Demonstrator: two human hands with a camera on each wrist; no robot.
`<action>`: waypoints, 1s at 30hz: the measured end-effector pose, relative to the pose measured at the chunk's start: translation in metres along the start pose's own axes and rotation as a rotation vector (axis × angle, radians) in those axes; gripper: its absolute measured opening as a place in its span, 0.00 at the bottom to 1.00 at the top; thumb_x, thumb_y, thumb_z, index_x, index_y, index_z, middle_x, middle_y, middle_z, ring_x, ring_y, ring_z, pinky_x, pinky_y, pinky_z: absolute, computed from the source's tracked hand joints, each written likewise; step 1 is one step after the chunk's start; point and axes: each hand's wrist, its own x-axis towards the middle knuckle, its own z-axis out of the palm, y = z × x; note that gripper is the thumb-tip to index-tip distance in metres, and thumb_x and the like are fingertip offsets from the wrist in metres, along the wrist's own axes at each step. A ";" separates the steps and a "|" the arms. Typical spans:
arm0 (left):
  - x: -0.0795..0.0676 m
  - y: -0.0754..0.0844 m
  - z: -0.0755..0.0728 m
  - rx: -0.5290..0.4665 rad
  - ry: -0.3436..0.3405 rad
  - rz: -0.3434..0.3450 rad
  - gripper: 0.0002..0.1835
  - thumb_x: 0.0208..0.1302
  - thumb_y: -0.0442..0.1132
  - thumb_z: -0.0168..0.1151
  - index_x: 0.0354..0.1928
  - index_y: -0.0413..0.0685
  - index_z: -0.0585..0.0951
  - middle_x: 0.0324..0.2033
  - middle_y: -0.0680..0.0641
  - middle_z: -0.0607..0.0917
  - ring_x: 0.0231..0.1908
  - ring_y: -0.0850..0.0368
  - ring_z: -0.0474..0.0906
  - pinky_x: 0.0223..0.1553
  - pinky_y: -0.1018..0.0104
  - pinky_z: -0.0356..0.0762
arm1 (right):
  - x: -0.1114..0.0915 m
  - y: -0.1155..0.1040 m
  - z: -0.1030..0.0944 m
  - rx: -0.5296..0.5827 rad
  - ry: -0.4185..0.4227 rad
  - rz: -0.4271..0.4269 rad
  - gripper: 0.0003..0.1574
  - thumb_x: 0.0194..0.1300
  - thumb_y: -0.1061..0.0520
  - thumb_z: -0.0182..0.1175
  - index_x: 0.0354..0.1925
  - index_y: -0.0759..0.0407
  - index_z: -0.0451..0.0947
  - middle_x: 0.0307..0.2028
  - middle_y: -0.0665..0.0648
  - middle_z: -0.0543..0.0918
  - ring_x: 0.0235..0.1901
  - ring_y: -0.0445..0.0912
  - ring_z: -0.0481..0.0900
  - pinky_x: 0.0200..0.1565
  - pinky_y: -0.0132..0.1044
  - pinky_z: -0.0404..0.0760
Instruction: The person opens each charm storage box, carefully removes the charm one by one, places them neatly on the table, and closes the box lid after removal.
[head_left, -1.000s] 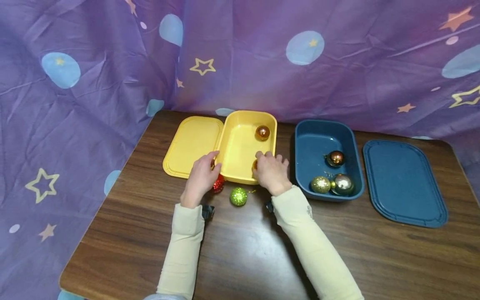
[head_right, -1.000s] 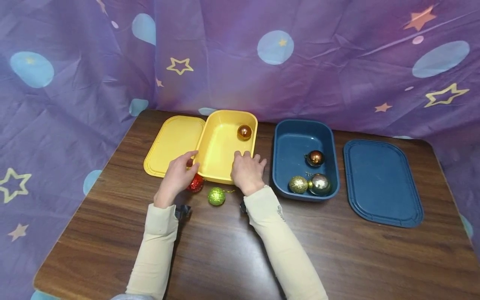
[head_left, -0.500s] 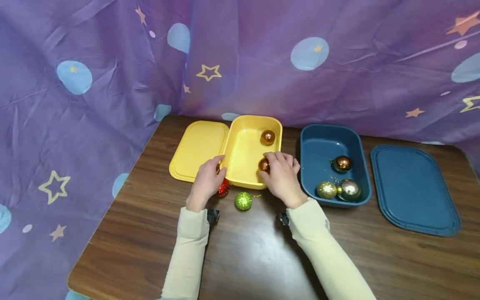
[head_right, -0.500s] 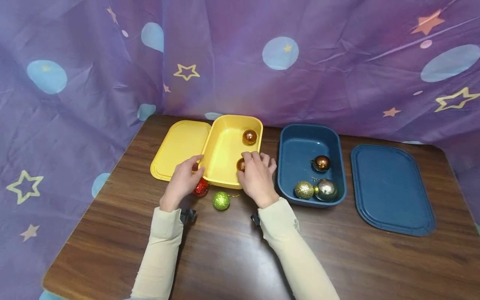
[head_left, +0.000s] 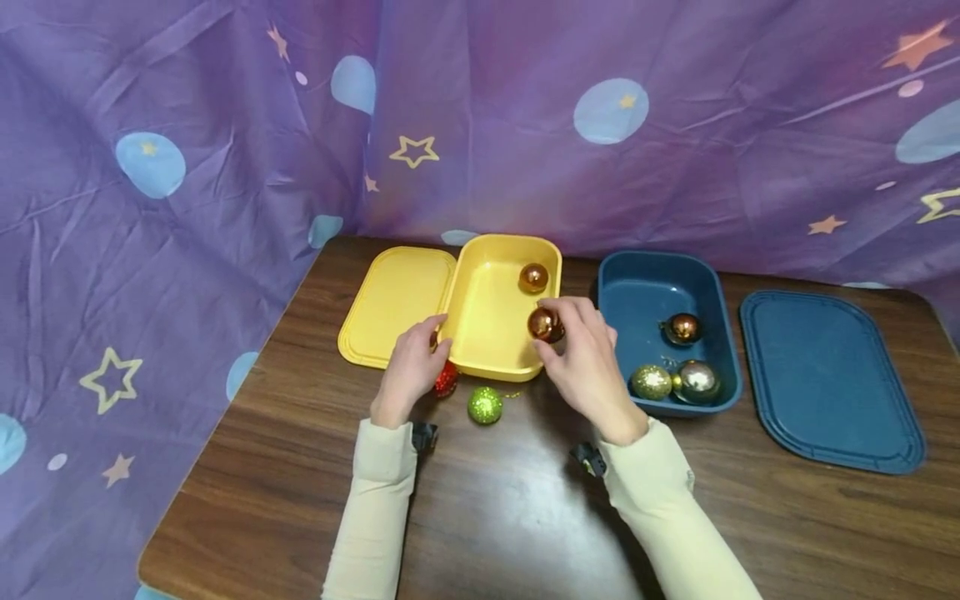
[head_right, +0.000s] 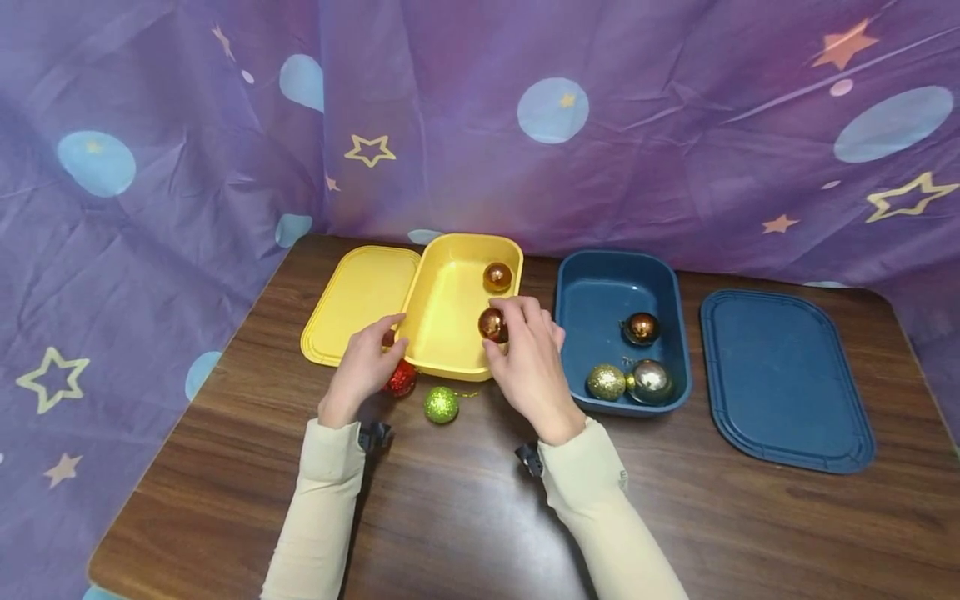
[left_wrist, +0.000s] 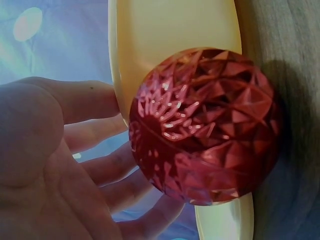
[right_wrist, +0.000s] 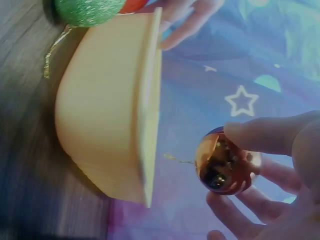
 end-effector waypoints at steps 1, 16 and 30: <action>0.000 0.000 0.000 -0.003 0.001 0.000 0.23 0.69 0.39 0.55 0.64 0.42 0.72 0.52 0.38 0.81 0.49 0.46 0.79 0.53 0.52 0.77 | -0.001 -0.001 -0.002 0.008 0.014 -0.005 0.33 0.53 0.62 0.70 0.58 0.59 0.73 0.55 0.61 0.74 0.52 0.57 0.71 0.52 0.53 0.63; -0.003 -0.007 0.002 -0.022 0.013 -0.005 0.23 0.69 0.40 0.55 0.64 0.43 0.72 0.51 0.37 0.81 0.49 0.45 0.78 0.52 0.52 0.76 | -0.028 0.001 -0.014 0.115 0.080 -0.060 0.36 0.45 0.67 0.71 0.55 0.63 0.73 0.52 0.64 0.75 0.50 0.55 0.74 0.54 0.48 0.73; 0.000 -0.004 0.000 -0.019 0.002 0.003 0.24 0.69 0.40 0.55 0.65 0.43 0.72 0.51 0.37 0.82 0.48 0.45 0.78 0.52 0.52 0.76 | -0.052 0.016 -0.011 0.219 0.039 -0.030 0.39 0.45 0.68 0.73 0.57 0.65 0.71 0.51 0.61 0.76 0.46 0.50 0.80 0.44 0.45 0.83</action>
